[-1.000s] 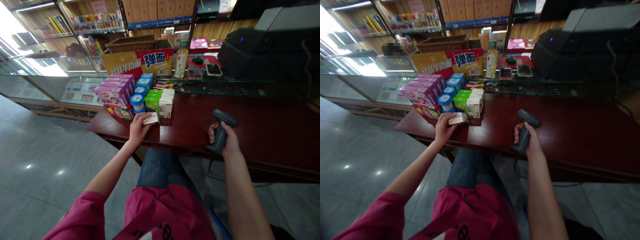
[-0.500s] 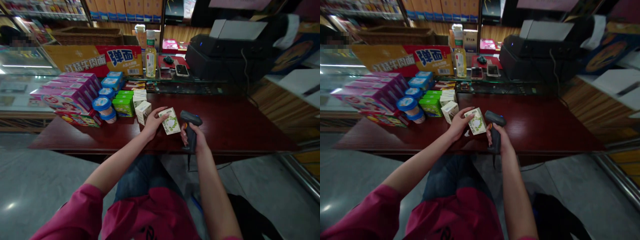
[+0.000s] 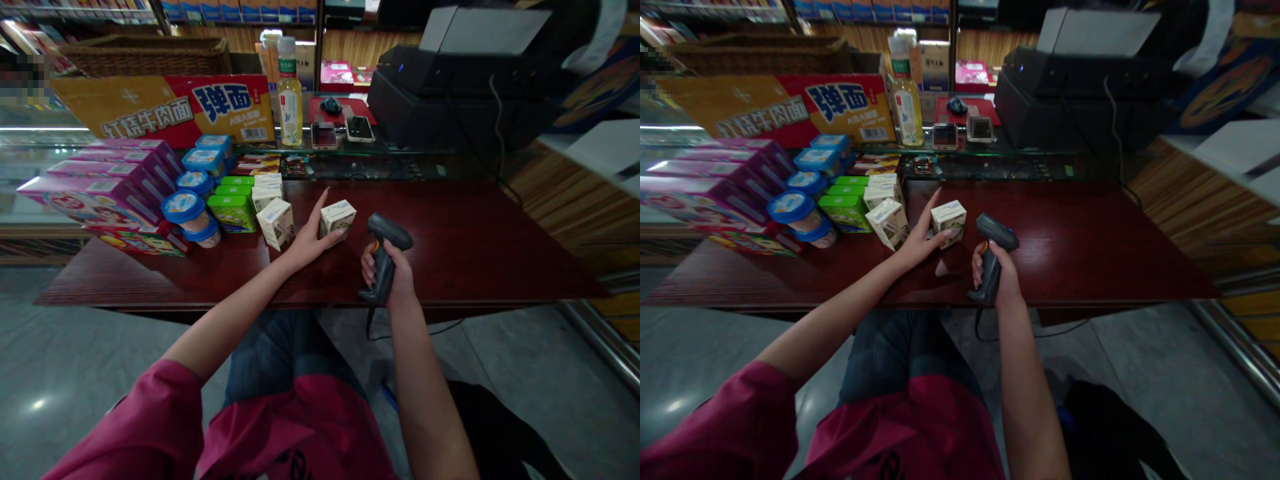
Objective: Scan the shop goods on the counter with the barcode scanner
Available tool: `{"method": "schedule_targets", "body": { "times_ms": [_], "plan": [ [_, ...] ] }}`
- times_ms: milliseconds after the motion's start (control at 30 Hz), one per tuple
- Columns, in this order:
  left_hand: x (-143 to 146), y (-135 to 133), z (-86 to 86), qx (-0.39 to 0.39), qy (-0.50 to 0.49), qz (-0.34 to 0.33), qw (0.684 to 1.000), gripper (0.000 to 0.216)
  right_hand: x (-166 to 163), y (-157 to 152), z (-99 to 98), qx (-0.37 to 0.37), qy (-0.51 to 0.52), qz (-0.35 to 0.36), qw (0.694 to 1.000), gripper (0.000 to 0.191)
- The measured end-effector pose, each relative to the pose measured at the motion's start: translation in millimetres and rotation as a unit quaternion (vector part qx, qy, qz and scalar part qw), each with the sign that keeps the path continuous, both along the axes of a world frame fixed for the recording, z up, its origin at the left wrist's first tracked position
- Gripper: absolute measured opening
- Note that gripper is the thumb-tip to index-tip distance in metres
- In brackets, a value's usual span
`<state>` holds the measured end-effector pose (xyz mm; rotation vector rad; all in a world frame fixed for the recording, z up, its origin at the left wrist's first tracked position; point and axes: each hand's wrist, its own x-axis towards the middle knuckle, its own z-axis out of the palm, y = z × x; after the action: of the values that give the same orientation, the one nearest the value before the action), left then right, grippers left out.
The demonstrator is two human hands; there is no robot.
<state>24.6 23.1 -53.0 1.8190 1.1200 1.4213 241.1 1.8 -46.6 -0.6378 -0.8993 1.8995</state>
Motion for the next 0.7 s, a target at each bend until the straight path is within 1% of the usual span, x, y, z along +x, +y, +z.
{"method": "schedule_targets", "body": {
  "times_ms": [67,133,167,233,300,333,400,467,533,600,633,700],
  "plan": [
    [-13,-3,-2.2,-0.069,-0.02,-0.09,0.993,0.068,0,0,-1.0,0.0,0.005,0.003,1.0,0.033],
    [-23,-2,-2.8,-0.121,-0.017,-0.143,0.982,0.062,0,0,-1.1,0.0,0.009,-0.001,1.0,0.032],
    [-26,-1,-2.4,-0.133,-0.004,-0.152,0.979,0.061,0,0,-0.7,0.0,0.01,-0.007,1.0,0.031],
    [-24,5,-1.0,-0.133,0.041,-0.136,0.981,0.061,-1,0,0.5,-0.004,0.01,-0.021,1.0,0.03],
    [-13,14,0.5,-0.124,0.07,-0.092,0.986,0.06,-2,-1,1.8,-0.01,0.011,-0.039,0.999,0.031],
    [-5,20,1.1,-0.125,0.062,-0.067,0.988,0.057,-2,-1,2.3,-0.011,0.014,-0.046,0.999,0.031],
    [12,34,1.8,-0.145,-0.013,-0.004,0.989,0.049,-2,-1,3.1,-0.011,0.024,-0.057,0.998,0.031],
    [26,50,2.0,-0.181,-0.118,0.085,0.973,0.044,-2,-1,3.1,-0.011,0.033,-0.059,0.998,0.031],
    [35,65,1.8,-0.212,-0.191,0.179,0.942,0.046,-2,0,2.2,-0.02,0.03,-0.052,0.998,0.031],
    [39,76,0.9,-0.225,-0.219,0.244,0.918,0.05,-3,1,0.1,-0.031,0.011,-0.038,0.999,0.031],
    [41,79,0.1,-0.222,-0.218,0.262,0.913,0.051,-3,1,-1.3,-0.036,-0.004,-0.028,0.999,0.031],
    [42,81,-2.1,-0.203,-0.196,0.281,0.917,0.054,-3,2,-4.1,-0.041,-0.027,-0.012,0.999,0.033]
  ]
}}
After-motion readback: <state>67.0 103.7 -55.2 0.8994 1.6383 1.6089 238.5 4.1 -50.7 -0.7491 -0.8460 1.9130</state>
